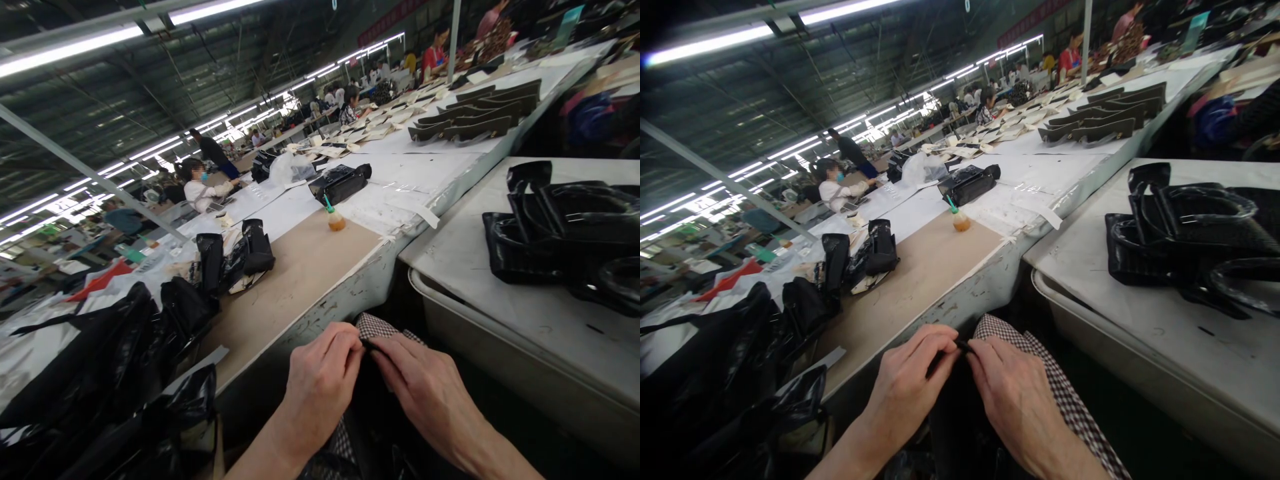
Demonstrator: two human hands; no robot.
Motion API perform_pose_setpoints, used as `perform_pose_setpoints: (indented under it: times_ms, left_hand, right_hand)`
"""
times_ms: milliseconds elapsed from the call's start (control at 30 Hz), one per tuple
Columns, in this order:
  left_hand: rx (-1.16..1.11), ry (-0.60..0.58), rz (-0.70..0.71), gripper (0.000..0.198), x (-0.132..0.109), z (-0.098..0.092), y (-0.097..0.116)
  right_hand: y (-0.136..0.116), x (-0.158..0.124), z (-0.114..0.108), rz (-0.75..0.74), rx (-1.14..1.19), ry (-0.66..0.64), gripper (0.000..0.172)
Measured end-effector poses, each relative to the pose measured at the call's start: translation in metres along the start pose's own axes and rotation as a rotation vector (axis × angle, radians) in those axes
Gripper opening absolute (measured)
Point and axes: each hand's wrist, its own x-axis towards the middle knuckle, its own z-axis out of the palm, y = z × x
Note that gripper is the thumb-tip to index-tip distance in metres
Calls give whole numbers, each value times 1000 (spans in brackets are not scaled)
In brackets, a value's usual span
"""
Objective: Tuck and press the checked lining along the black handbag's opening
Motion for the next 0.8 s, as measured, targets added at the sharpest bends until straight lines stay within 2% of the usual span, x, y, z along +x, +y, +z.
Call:
perform_pose_setpoints:
  times_ms: [167,267,367,467,567,667,800]
  left_hand:
    - [-61,-78,-21,18,3,-2,-2]
    - [-144,-115,-152,22,1,-4,-4]
    - [-137,-83,-248,25,-3,-5,-3]
    - [-73,-51,-265,21,-8,-7,2]
    - [-80,-52,-374,16,-10,-10,7]
    - [-156,-76,-504,9,-10,-13,9]
    - [-297,-101,-575,3,-10,-14,6]
  right_hand:
    - [1,-1,-1,21,31,-6,29]
    - [0,-1,-2,52,63,-24,30]
    - [-1,0,-1,64,64,-6,31]
    - [-2,0,1,64,29,47,31]
    - [-4,-1,3,76,11,74,31]
    - [-5,-1,3,95,20,90,31]
    - [-2,-2,2,110,77,69,29]
